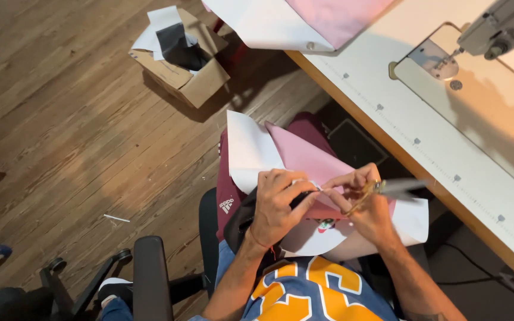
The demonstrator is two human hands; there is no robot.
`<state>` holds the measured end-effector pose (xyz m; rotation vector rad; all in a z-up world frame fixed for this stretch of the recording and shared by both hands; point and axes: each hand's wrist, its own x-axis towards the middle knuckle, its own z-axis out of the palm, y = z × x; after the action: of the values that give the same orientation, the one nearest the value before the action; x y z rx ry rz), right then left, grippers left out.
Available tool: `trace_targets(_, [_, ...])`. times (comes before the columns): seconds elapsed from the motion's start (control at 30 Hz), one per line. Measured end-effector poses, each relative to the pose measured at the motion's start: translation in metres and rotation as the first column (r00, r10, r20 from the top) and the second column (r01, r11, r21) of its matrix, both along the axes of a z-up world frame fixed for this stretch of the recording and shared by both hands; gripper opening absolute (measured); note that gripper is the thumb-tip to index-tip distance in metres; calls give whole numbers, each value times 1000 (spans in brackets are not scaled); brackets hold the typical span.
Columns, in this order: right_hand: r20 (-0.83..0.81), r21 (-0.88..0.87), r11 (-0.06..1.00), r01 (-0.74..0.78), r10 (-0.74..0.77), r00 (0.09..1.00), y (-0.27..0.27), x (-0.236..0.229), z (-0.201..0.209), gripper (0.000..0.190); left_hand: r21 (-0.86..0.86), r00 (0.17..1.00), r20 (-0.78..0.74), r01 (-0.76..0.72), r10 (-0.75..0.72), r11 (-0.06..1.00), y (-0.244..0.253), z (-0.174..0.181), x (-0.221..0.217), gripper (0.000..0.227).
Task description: Cutting leather material with scissors at a sewing station.
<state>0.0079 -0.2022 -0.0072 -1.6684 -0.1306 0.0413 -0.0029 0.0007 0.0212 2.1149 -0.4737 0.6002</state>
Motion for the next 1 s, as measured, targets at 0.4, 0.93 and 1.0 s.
trace_targets(0.4, [-272, 460, 798, -389, 544, 794, -50, -81, -15, 51, -154, 977, -211, 4, -37, 988, 3, -7, 6, 11])
trace_targets(0.93, [-616, 475, 796, -374, 605, 505, -49, -109, -49, 44, -109, 987, -153, 34, -50, 993, 0, -9, 4, 12])
trace_targets(1.0, [-616, 476, 796, -374, 605, 504, -47, -108, -47, 45, -87, 989, -145, 24, -36, 996, -1, -9, 4, 13])
